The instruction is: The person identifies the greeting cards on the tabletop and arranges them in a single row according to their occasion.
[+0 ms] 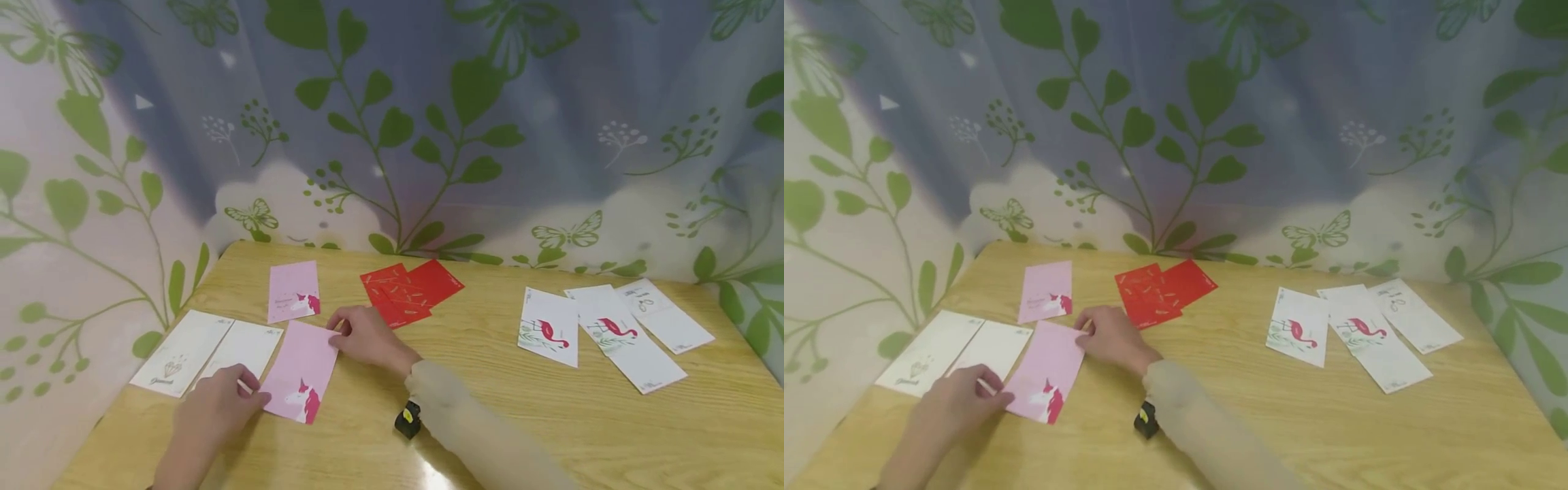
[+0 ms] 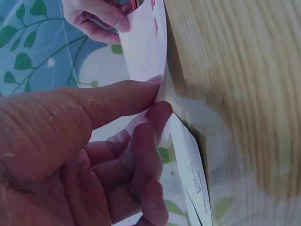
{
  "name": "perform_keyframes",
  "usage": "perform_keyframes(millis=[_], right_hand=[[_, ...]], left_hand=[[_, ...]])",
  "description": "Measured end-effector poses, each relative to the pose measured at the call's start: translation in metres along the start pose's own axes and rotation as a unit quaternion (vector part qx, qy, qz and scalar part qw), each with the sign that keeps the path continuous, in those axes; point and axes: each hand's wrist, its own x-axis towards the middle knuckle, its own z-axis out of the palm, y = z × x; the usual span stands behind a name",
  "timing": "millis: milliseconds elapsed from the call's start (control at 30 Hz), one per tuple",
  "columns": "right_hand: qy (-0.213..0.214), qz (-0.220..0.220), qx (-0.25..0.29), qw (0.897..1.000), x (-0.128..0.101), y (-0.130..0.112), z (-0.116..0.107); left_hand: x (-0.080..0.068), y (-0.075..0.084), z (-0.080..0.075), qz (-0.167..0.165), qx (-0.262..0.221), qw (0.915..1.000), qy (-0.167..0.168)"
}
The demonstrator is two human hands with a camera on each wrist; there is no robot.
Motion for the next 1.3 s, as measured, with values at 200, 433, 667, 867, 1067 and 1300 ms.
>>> perform_keyframes(millis=[200,433,667,867,1067,1300], right_hand=[[-0.017,0.016,-0.02,1.0,0.003,-0.002,0.006],[-0.009,0.025,-0.055,0.998,0.007,-0.004,0.011],[-0.008,0.024,-0.076,0.997,0.009,-0.008,0.013],[-0.013,0.024,-0.088,0.996,0.01,-0.01,0.016],[-0.007,0.022,-0.1,0.995,0.01,-0.01,0.017],[-0.004,0.015,-0.102,0.995,0.009,-0.01,0.017]], left_hand=[[-0.002,-0.003,-0.002,0.0,0.016,0.9999,0.002],[-0.002,-0.005,-0.003,-0.006,0.021,0.9997,-0.006],[-0.002,-0.007,-0.003,-0.017,0.026,0.9993,-0.02],[-0.002,-0.009,-0.003,-0.026,0.031,0.9989,-0.025],[-0.003,-0.011,-0.001,-0.02,0.032,0.999,-0.025],[-0.005,-0.008,-0.002,-0.02,0.037,0.9987,-0.029]])
